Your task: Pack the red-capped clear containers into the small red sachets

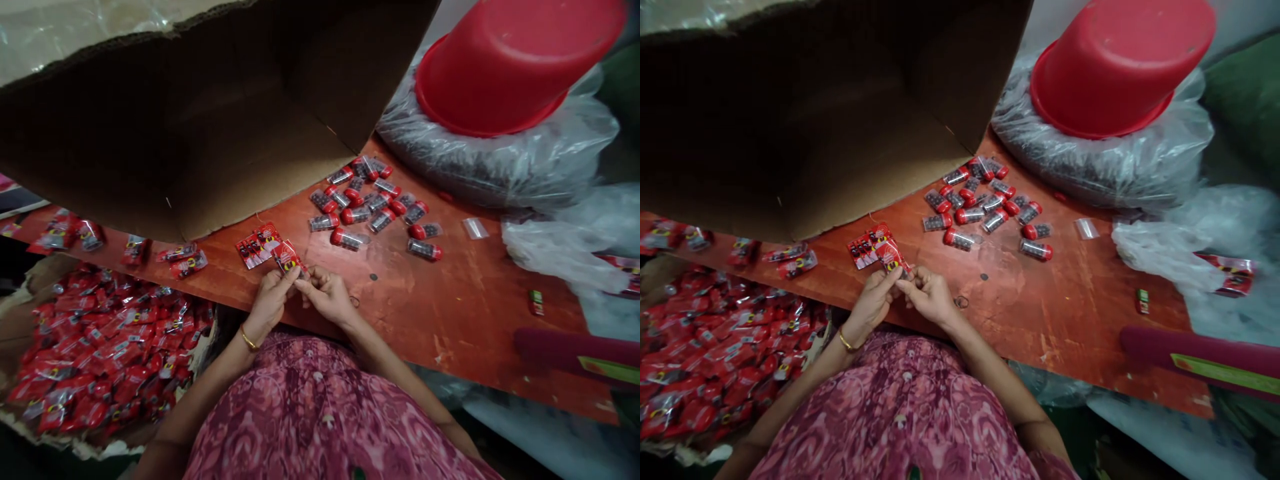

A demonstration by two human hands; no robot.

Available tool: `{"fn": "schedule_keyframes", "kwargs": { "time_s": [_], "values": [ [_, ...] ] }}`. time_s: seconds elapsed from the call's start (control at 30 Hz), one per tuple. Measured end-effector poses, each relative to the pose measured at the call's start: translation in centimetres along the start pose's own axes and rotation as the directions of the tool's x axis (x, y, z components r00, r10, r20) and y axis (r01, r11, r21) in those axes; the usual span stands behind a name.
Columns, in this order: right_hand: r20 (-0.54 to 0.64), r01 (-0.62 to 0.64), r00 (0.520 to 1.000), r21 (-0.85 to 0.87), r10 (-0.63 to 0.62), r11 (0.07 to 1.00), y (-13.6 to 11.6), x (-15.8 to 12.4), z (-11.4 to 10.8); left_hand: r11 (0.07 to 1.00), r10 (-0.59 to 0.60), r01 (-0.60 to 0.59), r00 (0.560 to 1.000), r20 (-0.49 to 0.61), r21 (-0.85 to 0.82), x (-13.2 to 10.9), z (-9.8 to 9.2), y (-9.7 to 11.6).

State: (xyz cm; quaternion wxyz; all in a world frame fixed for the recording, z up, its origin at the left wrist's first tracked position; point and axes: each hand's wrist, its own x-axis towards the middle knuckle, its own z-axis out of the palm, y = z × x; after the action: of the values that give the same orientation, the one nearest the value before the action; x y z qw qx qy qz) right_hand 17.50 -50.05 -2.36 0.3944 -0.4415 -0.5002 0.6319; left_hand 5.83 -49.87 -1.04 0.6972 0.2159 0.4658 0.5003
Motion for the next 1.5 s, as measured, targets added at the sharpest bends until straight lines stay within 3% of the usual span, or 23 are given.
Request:
{"fn": "schedule_keyframes", "kwargs": {
  "time_s": [0.13, 0.23, 0.3, 0.37, 0.43, 0.53, 0.63, 0.77, 0.9, 1.03, 1.17, 1.23, 1.3, 1.33, 1.4, 1.5],
  "values": [
    [-0.066, -0.014, 0.998, 0.008, 0.015, 1.000, 0.2, 0.7, -0.1, 0.999, -0.039, 0.040, 0.999, 0.031, -0.012, -0.6, 0.0, 0.1],
    [-0.147, 0.082, 0.984, -0.140, -0.103, 0.987, 0.7, 1.2, -0.2, 0.985, -0.164, 0.165, 0.986, 0.022, -0.050, -1.1, -0.7, 0.4],
    [-0.079, 0.173, 0.976, -0.282, -0.202, 0.944, 0.6, 1.5, -0.4, 0.982, -0.181, 0.180, 0.983, -0.016, -0.061, -1.3, -1.6, 0.9],
    [0.052, 0.278, 0.957, -0.447, -0.285, 0.850, -0.1, 2.2, -0.3, 0.988, -0.147, 0.141, 0.984, -0.096, -0.065, -1.4, -2.8, 1.7],
    [0.168, 0.373, 0.923, -0.615, -0.346, 0.695, -1.1, 3.4, 0.1, 0.994, -0.096, 0.080, 0.965, -0.245, -0.075, -1.2, -4.3, 2.8],
    [0.314, 0.469, 0.867, -0.778, -0.387, 0.418, -1.9, 6.0, 1.8, 0.995, -0.033, -0.018, 0.866, -0.499, -0.096, -0.4, -6.5, 4.8],
    [0.469, 0.550, 0.816, -0.811, -0.338, 0.201, -1.2, 8.2, 4.0, 0.991, -0.004, -0.077, 0.804, -0.594, -0.111, 0.5, -7.8, 6.2],
    [0.536, 0.575, 0.799, -0.814, -0.271, 0.086, 0.3, 9.2, 4.5, 0.990, 0.072, -0.129, 0.799, -0.597, -0.055, 0.8, -7.9, 6.5],
    [0.516, 0.548, 0.815, -0.834, -0.262, 0.063, 0.5, 8.4, 1.7, 0.983, 0.097, 0.014, 0.809, -0.579, 0.184, 0.1, -8.2, 6.7],
    [0.530, 0.557, 0.812, -0.829, -0.244, 0.056, 0.1, 7.0, -0.9, 0.826, 0.200, 0.174, 0.798, -0.568, 0.535, -0.2, -9.3, 7.6],
    [0.499, 0.554, 0.799, -0.827, -0.337, 0.089, -0.4, 5.7, -2.7, 0.677, 0.230, 0.298, 0.783, -0.578, 0.673, -0.2, -10.8, 8.3],
    [0.346, 0.430, 0.841, -0.894, -0.417, 0.127, -0.5, 5.3, -4.2, 0.570, 0.219, 0.364, 0.796, -0.564, 0.737, -0.6, -11.5, 8.5],
    [0.112, 0.214, 0.880, -0.961, -0.462, 0.175, -0.2, 5.0, -6.3, 0.400, 0.290, 0.393, 0.803, -0.521, 0.828, -1.3, -11.6, 8.5],
    [0.021, 0.119, 0.887, -0.975, -0.460, 0.186, 0.0, 4.9, -7.3, 0.306, 0.363, 0.384, 0.799, -0.480, 0.871, -1.7, -11.3, 8.4],
    [-0.052, 0.024, 0.905, -0.984, -0.421, 0.174, 0.5, 4.4, -9.1, 0.161, 0.525, 0.315, 0.775, -0.351, 0.935, -2.1, -9.6, 7.7],
    [-0.056, -0.008, 0.925, -0.992, -0.375, 0.128, 1.3, 3.0, -10.4, 0.143, 0.630, 0.016, 0.770, -0.104, 0.990, -1.3, -5.5, 5.8]
  ]
}}
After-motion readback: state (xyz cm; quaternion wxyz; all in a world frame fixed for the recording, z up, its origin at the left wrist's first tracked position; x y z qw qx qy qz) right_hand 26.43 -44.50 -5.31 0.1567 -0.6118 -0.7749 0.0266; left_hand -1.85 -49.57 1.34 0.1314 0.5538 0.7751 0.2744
